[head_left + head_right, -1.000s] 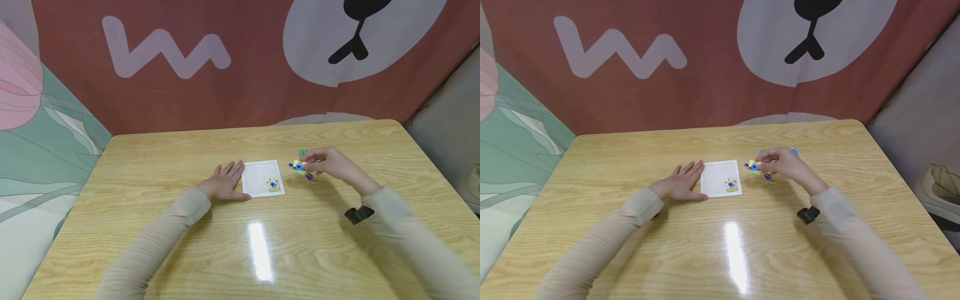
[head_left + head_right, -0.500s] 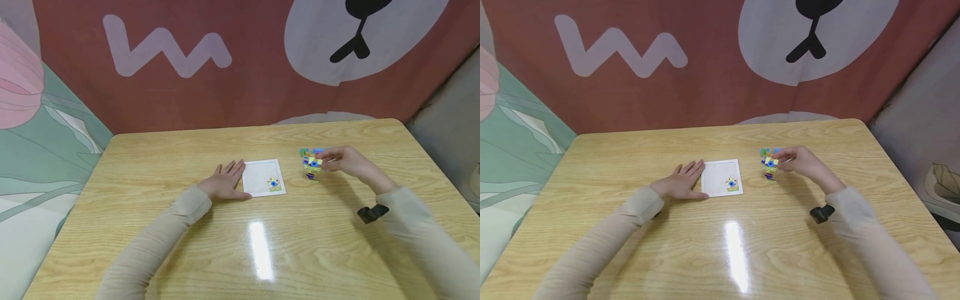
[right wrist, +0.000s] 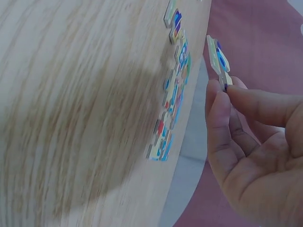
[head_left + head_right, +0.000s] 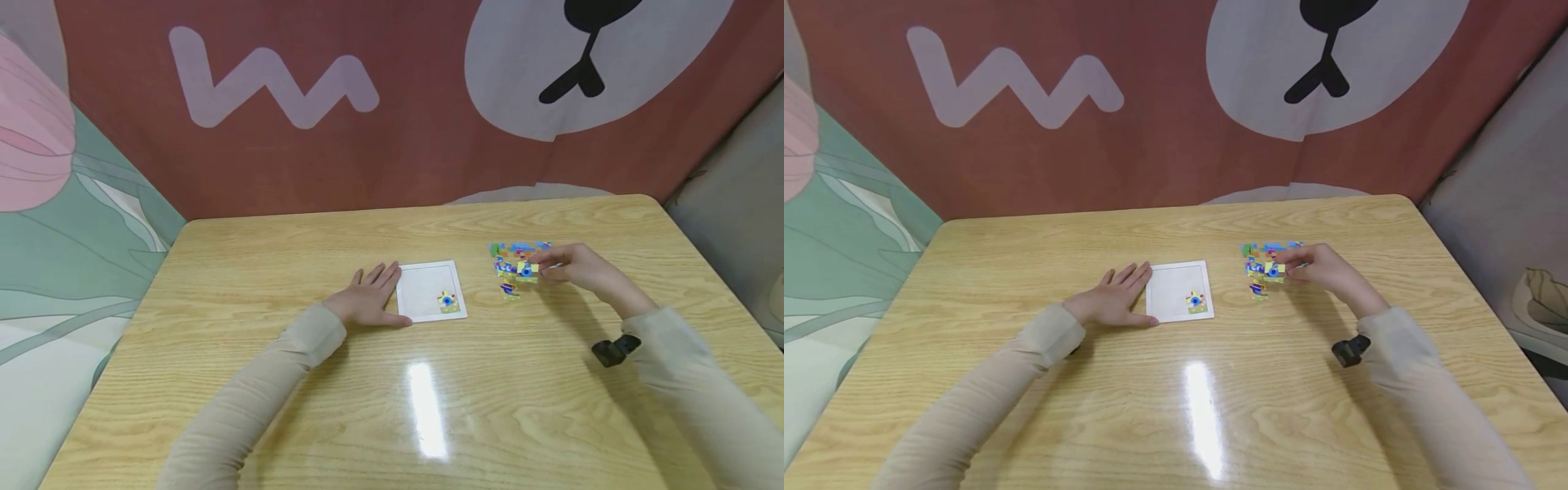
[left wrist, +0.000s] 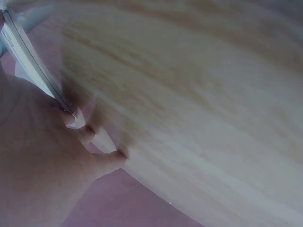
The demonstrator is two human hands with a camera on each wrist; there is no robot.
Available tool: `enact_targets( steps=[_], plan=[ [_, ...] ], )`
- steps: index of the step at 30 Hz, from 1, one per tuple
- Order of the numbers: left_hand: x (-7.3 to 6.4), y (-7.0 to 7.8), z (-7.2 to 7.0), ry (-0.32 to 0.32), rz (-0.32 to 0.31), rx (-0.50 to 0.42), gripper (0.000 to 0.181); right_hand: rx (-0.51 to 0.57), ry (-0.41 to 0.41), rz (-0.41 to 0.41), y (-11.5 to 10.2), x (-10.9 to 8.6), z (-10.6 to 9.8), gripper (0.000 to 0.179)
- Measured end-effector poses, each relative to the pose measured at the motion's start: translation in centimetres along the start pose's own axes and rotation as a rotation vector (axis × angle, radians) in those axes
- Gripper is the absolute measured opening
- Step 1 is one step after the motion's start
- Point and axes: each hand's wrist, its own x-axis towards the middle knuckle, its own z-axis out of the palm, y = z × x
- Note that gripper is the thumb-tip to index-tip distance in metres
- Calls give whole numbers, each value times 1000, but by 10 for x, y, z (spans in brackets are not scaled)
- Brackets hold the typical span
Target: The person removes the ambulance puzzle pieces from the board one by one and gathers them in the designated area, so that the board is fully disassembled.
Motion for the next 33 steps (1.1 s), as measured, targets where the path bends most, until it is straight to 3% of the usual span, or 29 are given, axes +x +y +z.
enact_targets(
  steps=[17, 33],
  plan=[
    [2, -1, 1, 4, 0, 4, 104, 29, -41, 62, 16, 3, -2, 38],
    [1, -1, 1, 6, 2, 2, 103, 10, -85, 69, 22, 4, -1, 39]
  ],
)
